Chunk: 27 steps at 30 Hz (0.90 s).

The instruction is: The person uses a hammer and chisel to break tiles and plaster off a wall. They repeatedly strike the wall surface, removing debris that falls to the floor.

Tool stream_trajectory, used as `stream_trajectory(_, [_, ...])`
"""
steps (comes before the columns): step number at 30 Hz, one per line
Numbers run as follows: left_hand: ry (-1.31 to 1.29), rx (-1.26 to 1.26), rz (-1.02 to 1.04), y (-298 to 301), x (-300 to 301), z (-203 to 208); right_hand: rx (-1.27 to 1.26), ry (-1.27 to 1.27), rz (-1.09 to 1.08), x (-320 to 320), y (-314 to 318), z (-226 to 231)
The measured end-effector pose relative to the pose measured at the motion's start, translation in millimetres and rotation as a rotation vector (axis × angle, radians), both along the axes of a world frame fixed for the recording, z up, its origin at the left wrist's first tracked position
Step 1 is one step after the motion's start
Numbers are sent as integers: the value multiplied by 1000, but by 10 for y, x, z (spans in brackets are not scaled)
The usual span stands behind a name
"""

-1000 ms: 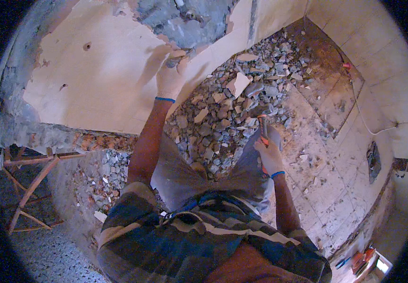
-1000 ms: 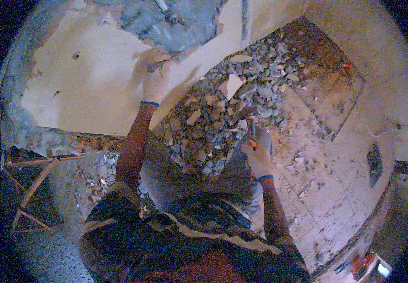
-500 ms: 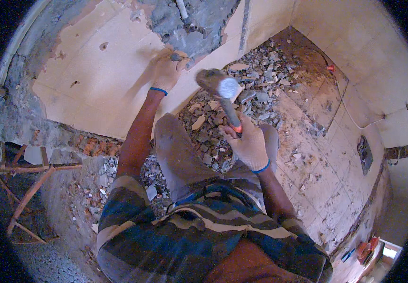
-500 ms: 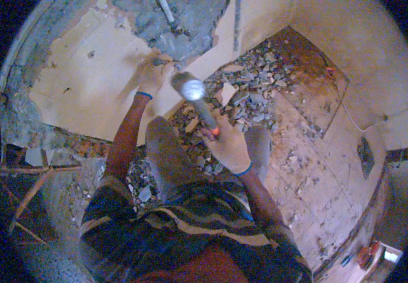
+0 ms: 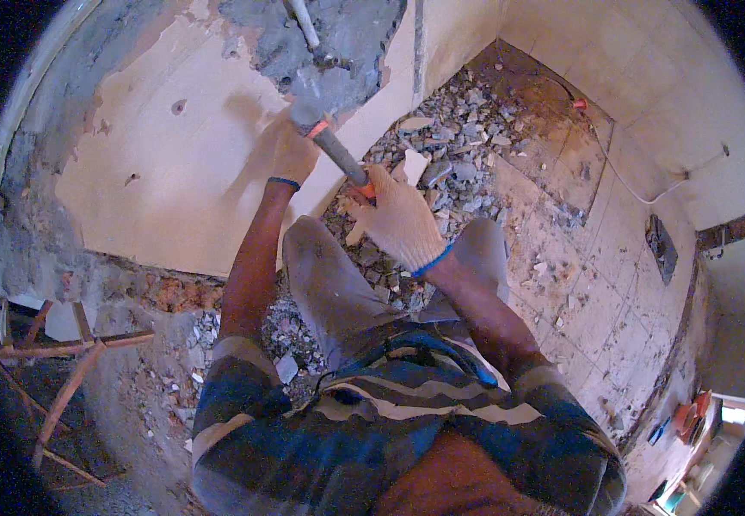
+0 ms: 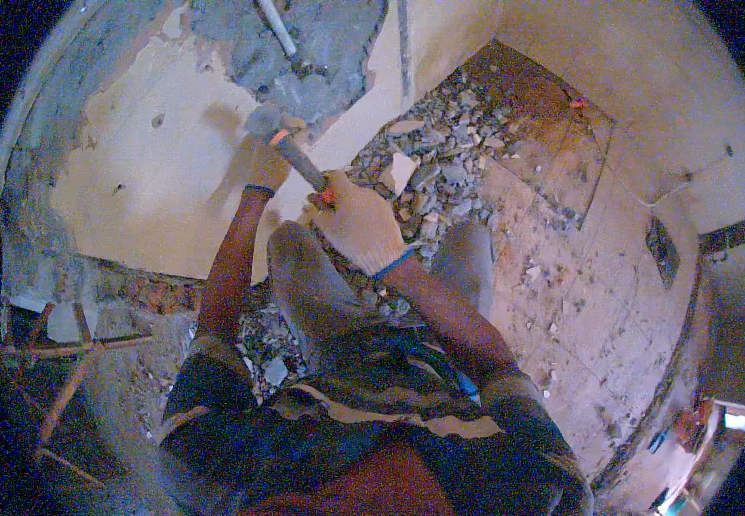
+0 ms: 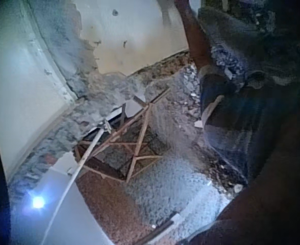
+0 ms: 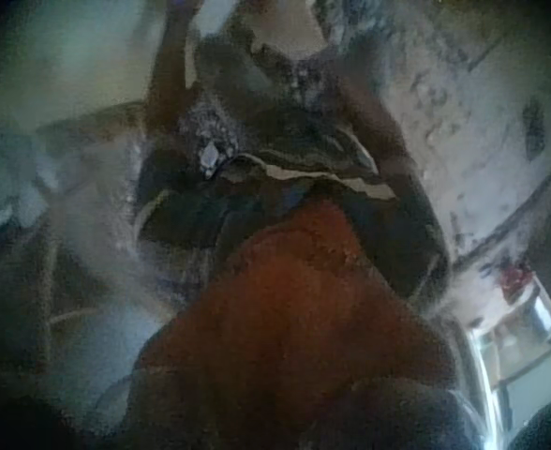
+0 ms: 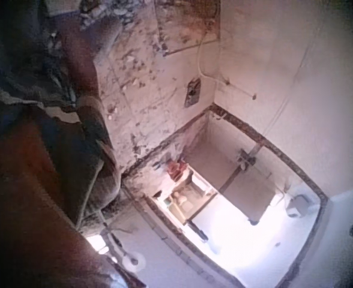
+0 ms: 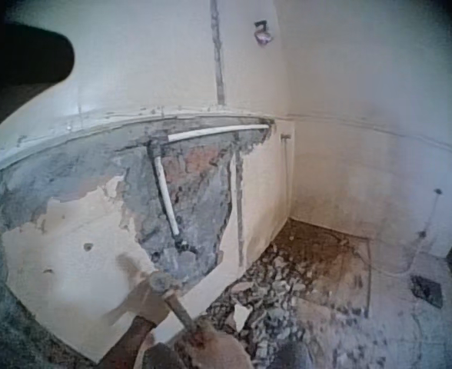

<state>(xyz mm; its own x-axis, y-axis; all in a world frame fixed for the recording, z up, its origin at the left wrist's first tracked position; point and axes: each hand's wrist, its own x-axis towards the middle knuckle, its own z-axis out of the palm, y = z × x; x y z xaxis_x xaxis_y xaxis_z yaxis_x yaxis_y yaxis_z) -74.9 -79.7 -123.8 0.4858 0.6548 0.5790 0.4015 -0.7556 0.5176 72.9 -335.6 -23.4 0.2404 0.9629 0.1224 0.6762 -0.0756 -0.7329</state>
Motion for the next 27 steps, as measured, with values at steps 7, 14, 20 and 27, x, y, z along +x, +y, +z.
stream_trajectory(7, [272,81,85,-183,25,365,437,3,197,-45,-275,308])
stream_trajectory(14, [40,21,-16,176,-124,-191,-67,-126,25,83,145,-68])
stream_trajectory(20, [256,300,173,135,-232,-246,141,-30,126,84,-50,-11])
stream_trajectory(27, [71,269,86,42,-143,18,492,-28,300,22,-70,129])
